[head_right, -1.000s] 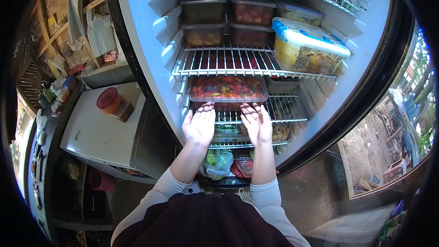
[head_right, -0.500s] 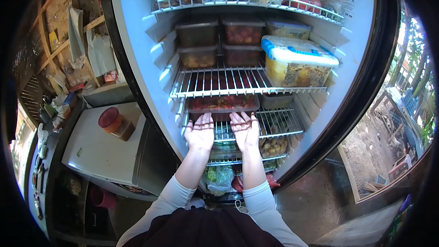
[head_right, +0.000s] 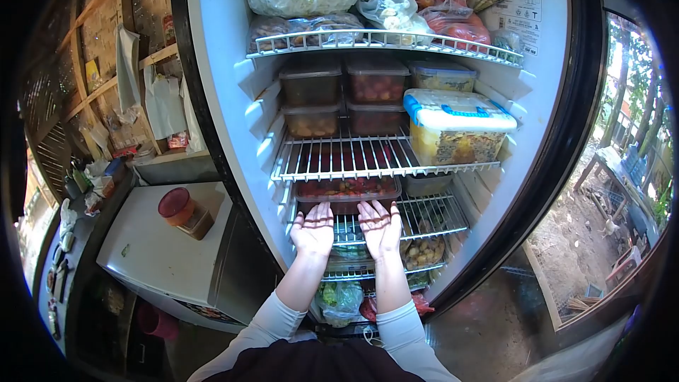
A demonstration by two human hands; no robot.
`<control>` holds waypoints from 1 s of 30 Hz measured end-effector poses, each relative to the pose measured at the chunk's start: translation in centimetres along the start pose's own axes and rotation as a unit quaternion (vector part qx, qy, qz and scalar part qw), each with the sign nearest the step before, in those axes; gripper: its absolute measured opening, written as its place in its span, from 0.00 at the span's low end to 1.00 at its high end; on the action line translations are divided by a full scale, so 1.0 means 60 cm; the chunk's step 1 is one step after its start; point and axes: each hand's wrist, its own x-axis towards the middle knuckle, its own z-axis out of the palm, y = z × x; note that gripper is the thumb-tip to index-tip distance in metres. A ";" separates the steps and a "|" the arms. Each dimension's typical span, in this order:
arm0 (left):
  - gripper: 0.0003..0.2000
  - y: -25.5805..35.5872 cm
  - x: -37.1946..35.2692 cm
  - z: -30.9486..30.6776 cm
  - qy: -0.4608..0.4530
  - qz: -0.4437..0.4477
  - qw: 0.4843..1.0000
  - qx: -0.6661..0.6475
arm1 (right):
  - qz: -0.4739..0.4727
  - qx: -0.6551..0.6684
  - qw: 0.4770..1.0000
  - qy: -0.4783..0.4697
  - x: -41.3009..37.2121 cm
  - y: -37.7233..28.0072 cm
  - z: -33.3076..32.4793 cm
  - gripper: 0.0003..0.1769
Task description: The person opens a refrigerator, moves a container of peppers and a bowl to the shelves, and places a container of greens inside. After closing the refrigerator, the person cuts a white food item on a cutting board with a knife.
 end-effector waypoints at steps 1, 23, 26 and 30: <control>0.27 -0.001 -0.001 0.000 0.000 0.002 1.000 0.003 | 0.001 0.000 1.000 0.001 0.001 0.000 0.000 0.43; 0.21 0.085 -0.145 0.005 -0.161 -0.079 0.958 0.224 | -0.096 -0.147 0.983 -0.055 -0.144 0.047 0.092 0.24; 0.19 0.155 -0.182 0.001 -0.255 -0.106 0.907 0.319 | -0.249 -0.253 0.914 -0.196 -0.194 0.081 0.127 0.15; 0.14 0.237 -0.225 0.004 -0.341 0.013 0.822 0.455 | -0.315 -0.290 0.844 -0.323 -0.224 0.136 0.171 0.07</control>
